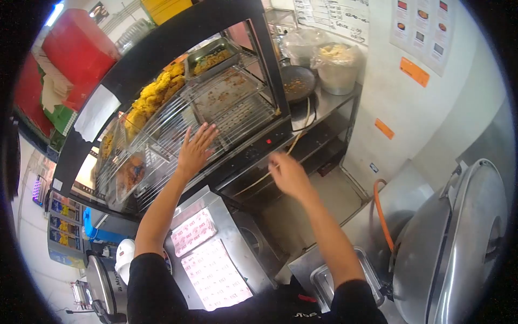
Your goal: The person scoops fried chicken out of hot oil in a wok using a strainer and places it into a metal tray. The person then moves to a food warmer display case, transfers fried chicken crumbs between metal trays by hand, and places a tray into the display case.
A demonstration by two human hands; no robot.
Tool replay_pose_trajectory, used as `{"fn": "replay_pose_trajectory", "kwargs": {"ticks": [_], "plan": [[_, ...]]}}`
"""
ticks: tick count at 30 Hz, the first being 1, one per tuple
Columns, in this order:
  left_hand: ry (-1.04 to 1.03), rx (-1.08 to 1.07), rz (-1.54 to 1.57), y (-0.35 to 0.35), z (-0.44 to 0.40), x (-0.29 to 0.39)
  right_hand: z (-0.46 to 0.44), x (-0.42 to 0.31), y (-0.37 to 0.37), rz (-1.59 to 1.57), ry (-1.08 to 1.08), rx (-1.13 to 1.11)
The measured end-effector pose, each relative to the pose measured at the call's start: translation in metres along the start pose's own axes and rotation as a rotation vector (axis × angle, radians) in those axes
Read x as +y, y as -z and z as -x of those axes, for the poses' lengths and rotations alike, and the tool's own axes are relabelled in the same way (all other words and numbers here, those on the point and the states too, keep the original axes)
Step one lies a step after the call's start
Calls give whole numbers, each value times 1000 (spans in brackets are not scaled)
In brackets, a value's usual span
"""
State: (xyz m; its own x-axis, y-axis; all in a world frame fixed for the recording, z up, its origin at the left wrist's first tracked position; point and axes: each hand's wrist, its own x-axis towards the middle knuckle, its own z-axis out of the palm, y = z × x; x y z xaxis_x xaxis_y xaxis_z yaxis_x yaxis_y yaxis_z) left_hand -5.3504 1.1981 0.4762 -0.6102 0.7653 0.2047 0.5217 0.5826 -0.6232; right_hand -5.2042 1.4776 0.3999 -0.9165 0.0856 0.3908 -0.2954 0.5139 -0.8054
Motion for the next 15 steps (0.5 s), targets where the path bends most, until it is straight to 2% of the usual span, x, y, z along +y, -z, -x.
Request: {"fn": "replay_pose_trajectory", "kwargs": {"ticks": [1, 2, 5, 7, 10, 11, 12, 13, 14, 15], "plan": [[13, -7, 16, 0, 7, -4, -34, 11, -9, -89, -28, 68], [30, -18, 33, 2, 17, -5, -68, 18, -10, 14, 16, 120], [113, -34, 72, 5, 48, -11, -143, 37, -24, -2, -100, 115], [200, -84, 53, 19, 63, -3, -177, 54, -43, -193, -257, 99], [361, -136, 138, 28, 78, 5, -179, 8, -52, -491, -542, -104], [386, -106, 167, 31, 81, 6, -179, 8, -70, -461, -474, -98], [411, -76, 195, 35, 85, 7, -180, 20, -96, -406, -315, -88], [437, -41, 225, 40, 85, 7, -169, 2, -108, -236, -104, -19], [425, 64, 270, 53, 85, 9, -159, -9, -127, -176, -106, -52], [411, 167, 314, 70, 85, 12, -144, -12, -149, 36, 30, 74]]}}
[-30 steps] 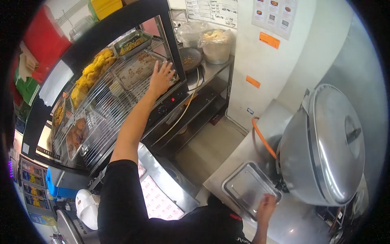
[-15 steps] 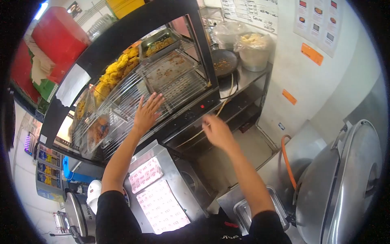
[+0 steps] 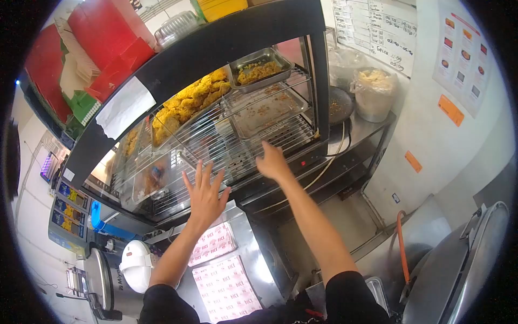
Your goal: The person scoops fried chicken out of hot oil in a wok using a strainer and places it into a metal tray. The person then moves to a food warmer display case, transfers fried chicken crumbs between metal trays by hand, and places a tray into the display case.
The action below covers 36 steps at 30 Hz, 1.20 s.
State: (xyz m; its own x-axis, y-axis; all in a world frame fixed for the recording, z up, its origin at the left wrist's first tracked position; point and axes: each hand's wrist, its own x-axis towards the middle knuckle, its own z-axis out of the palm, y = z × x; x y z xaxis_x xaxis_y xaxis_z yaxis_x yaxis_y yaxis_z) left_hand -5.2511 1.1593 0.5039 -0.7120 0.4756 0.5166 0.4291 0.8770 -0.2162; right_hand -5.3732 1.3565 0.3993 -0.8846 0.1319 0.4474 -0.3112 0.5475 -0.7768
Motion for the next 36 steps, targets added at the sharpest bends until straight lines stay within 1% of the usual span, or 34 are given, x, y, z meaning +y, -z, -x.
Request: {"fn": "replay_pose_trajectory", "kwargs": {"ticks": [1, 2, 4, 5, 6, 8, 10, 11, 12, 14, 15, 17, 18, 22, 23, 28, 30, 32, 34, 36], "plan": [[-30, 91, 64, 11, -2, 6, 5, -7, -8, 39, 26, 3], [-57, 112, 151, 18, -2, 11, 9, -10, -11, 80, 51, -1], [-93, 149, 320, 27, 5, 21, 6, -2, -15, -70, -9, -194], [-112, 125, 349, 28, 8, 22, -1, 2, -15, -147, -36, -288], [-92, 89, 396, 24, 13, 20, -10, -9, -1, -343, -189, -310], [-52, 15, 496, 13, 33, 20, -31, -7, 9, -695, -559, -222], [-39, -61, 566, 5, 55, 21, -49, -12, 17, -894, -719, -150], [-30, -103, 583, 1, 71, 22, -60, 5, 12, -987, -768, -223], [-20, -146, 603, -1, 87, 23, -67, 2, 14, -959, -821, -195], [36, -274, 691, 0, 120, 24, -80, 17, 12, -911, -740, -221], [41, -293, 665, 1, 136, 24, -77, 19, 11, -938, -747, -167], [125, -292, 665, 0, 170, 21, -73, 18, 14, -993, -755, -48], [165, -295, 668, 2, 188, 20, -62, 13, 19, -1000, -737, -49], [474, -239, 813, 10, 242, 27, 10, -23, 53, -1052, -639, -19], [500, -218, 822, 9, 254, 31, 28, -26, 59, -1069, -611, -8], [498, -191, 909, 18, 279, 53, 139, -51, 96, -1114, -540, 122], [478, -200, 976, 21, 284, 62, 187, -67, 110, -1023, -535, 167], [433, -237, 1017, 26, 289, 71, 242, -87, 123, -895, -561, 217], [441, -316, 1107, 18, 305, 78, 305, -105, 133, -846, -604, 296], [557, -452, 1342, 20, 316, 90, 380, -121, 138, -859, -788, 452]]}}
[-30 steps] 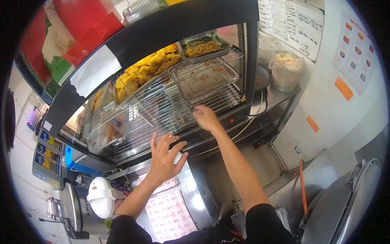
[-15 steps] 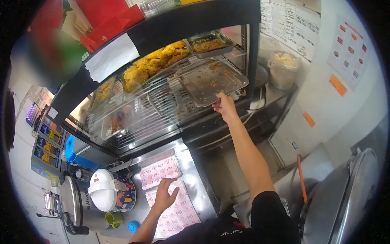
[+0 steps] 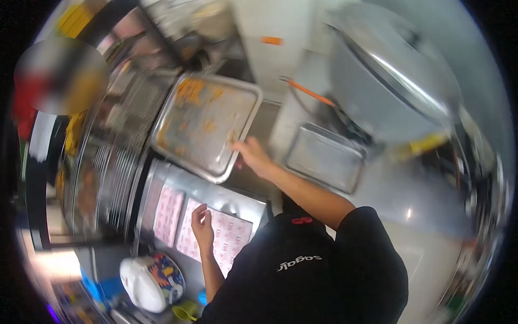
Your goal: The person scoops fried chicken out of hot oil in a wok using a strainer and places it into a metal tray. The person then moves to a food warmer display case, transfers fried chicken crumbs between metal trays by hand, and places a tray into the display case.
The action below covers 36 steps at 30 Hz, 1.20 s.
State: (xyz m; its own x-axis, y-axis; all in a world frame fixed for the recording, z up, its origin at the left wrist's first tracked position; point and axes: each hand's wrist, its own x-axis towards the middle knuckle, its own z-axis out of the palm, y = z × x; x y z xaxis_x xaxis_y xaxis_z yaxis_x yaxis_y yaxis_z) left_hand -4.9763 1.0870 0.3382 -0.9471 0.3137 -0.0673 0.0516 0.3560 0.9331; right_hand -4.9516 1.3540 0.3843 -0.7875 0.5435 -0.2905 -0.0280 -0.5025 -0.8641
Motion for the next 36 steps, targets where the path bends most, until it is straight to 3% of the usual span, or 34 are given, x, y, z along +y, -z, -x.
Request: {"fn": "replay_pose_trajectory", "kwargs": {"ticks": [1, 4, 6, 9, 14, 18, 22, 25, 27, 30, 33, 36], "plan": [[60, -101, 35, -3, 2, -11, 24, 5, 17, -38, -34, 79], [345, -452, 202, -15, 21, -10, 115, 22, 88, -269, -89, -27], [327, -715, 106, -32, 29, -43, 178, 40, 130, -252, -84, 103], [358, -938, 43, -84, 56, -44, 282, 63, 180, -310, -21, 344], [415, -1008, 110, -208, 99, -13, 431, 92, 250, -344, 199, 756], [544, -777, 156, -290, 116, 15, 503, 94, 290, -322, 299, 1019], [441, -635, 246, -339, 111, -6, 545, 108, 363, -426, 455, 1302], [417, -514, 396, -352, 112, -11, 587, 115, 437, -470, 521, 1226], [529, -569, 582, -369, 81, -31, 610, 112, 489, -490, 539, 1179], [633, -435, 635, -375, 99, -6, 635, 111, 560, -479, 497, 1145], [519, -465, 561, -379, 110, -9, 655, 98, 626, -474, 378, 1139], [448, -624, 640, -370, 175, -2, 667, 84, 684, -484, 288, 1099]]}}
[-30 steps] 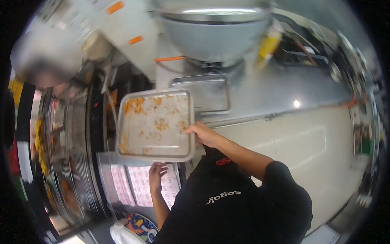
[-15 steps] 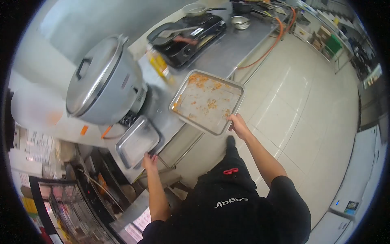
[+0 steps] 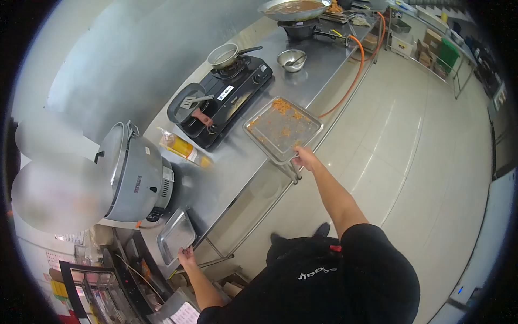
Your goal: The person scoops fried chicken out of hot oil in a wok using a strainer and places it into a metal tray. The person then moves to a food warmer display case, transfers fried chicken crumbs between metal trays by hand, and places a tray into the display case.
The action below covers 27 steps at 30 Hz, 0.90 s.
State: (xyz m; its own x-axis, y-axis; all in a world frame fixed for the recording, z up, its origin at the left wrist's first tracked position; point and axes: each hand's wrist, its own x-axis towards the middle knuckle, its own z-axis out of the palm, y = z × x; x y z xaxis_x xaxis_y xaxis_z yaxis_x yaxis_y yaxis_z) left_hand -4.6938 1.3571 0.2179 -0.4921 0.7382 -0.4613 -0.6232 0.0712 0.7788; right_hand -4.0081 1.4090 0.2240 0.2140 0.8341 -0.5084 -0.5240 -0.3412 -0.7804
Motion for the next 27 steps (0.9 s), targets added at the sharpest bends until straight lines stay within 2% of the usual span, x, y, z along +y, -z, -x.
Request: {"fn": "replay_pose_trajectory", "kwargs": {"ticks": [4, 5, 8, 9, 13, 16, 18, 19, 21, 23, 25, 27], "plan": [[50, -34, -5, -61, 86, -55, -15, -55, 6, 25, -54, -61], [81, -30, -14, -94, 114, -65, -18, -68, 8, 22, -59, -64], [208, -189, -252, -133, 117, -89, -14, -91, 29, -18, -67, -255], [251, -161, -317, -149, 111, -99, -13, -95, 45, 63, -73, -260], [154, -347, -534, -245, 121, -130, -21, -94, 128, 297, -97, -271], [216, -352, -586, -320, 112, -166, -9, -68, 239, 513, -241, 25], [248, -371, -623, -358, 102, -192, 10, -19, 358, 704, -276, 200], [256, -379, -627, -373, 93, -206, 30, 12, 423, 751, -225, 278], [264, -370, -627, -409, 94, -227, 85, 22, 478, 481, -611, 629], [207, -226, -660, -443, 110, -245, 137, 34, 515, 279, -718, 843], [138, -130, -693, -469, 115, -262, 157, 23, 515, 213, -723, 846], [84, -68, -735, -465, 111, -270, 163, 18, 519, 178, -753, 816]]}}
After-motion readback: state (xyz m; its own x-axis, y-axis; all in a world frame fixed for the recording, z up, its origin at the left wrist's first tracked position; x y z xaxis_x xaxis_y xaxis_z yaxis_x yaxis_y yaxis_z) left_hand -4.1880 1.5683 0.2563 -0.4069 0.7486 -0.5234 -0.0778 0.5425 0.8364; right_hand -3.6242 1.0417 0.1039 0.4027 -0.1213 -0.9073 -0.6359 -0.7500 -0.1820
